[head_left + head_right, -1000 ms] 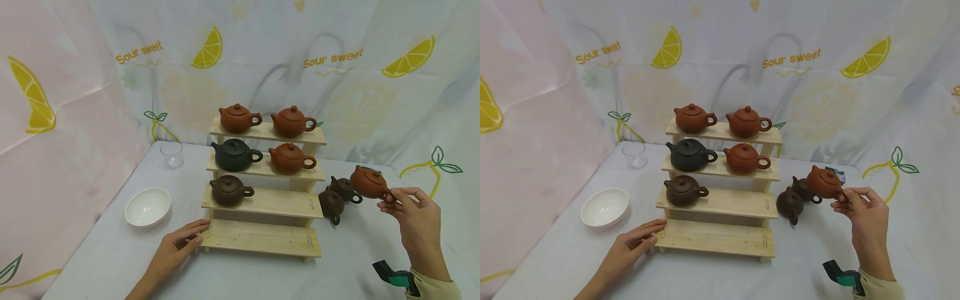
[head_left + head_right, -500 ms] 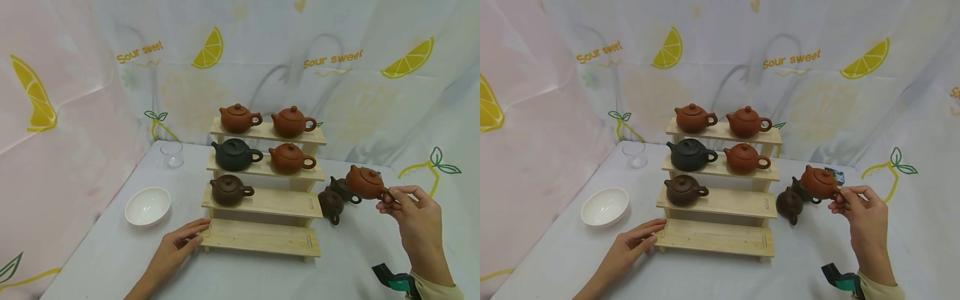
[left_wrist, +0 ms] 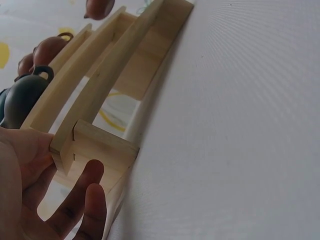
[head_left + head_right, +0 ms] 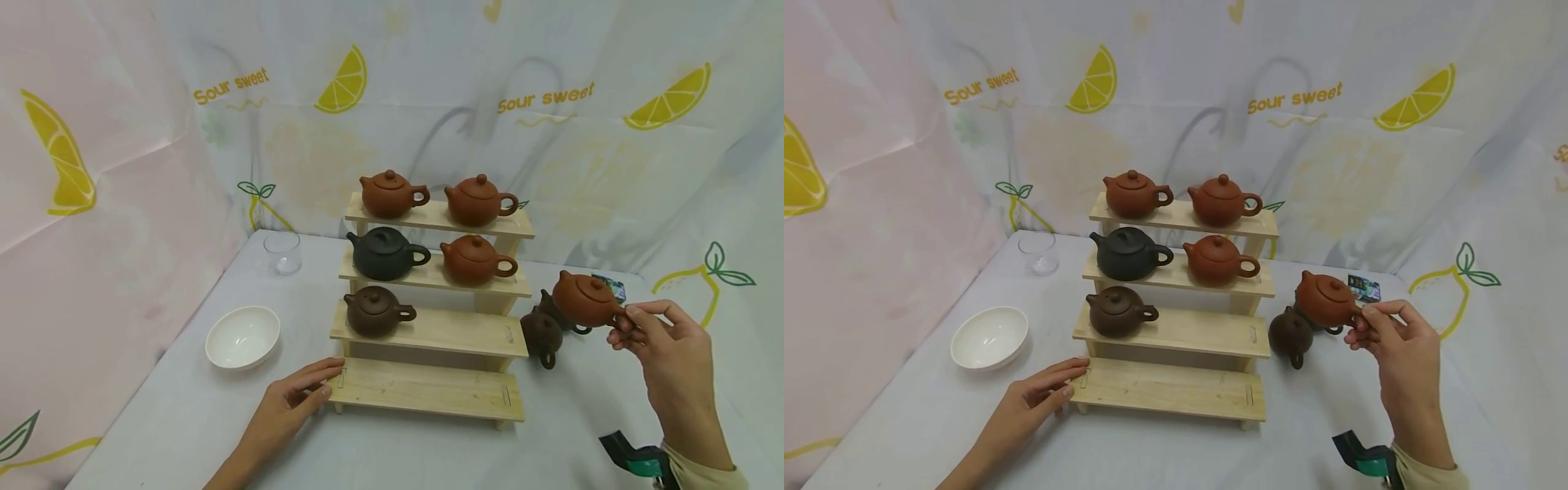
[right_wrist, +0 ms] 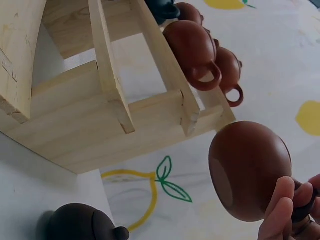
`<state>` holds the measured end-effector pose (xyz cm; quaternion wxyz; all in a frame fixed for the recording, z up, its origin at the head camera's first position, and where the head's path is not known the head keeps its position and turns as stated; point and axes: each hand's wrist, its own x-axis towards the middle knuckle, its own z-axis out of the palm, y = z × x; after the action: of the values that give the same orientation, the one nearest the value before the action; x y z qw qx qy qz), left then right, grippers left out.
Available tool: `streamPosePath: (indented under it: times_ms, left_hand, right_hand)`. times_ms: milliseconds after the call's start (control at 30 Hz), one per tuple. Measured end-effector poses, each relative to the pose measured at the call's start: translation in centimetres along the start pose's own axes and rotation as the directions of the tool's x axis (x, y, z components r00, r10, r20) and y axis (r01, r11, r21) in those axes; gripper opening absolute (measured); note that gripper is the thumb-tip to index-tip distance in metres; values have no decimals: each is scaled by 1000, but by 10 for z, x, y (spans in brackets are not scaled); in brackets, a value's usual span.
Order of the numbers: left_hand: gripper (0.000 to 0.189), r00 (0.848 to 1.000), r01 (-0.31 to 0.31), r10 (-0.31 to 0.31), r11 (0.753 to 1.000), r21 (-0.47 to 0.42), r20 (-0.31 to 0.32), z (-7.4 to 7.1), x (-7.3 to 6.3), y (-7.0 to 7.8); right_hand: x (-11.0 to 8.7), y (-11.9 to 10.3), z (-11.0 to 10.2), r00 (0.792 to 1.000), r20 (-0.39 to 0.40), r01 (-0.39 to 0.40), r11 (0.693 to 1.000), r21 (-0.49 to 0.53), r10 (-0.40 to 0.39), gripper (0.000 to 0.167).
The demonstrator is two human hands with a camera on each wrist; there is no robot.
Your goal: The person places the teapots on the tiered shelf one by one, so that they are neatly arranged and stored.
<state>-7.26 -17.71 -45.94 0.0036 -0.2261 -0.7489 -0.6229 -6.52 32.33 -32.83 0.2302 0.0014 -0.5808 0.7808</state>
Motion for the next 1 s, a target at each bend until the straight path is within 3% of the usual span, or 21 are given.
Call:
streamPosePath:
  times_ms: [233,500,767,1000]
  left_hand:
    - [32,1000,9,-9,1000,9,-4,0,0,1]
    - [33,1000,5,-5,1000,14,1,-1,0,-1]
    - [32,1000,5,-5,1000,15,-1,-1,-1,-2]
    - [33,1000,-16,16,1000,9,5,-1,0,-2]
  right_hand:
    - [-1,-5,7,1000,15,-23,998,-54,24,6]
    - [-4,-10,15,995,97,-15,992,-127,27,6]
    - [-3,-12,27,973,229,29,999,-42,-19,13]
    - [-7,-11,36,960,279,31,997,-75,-9,15]
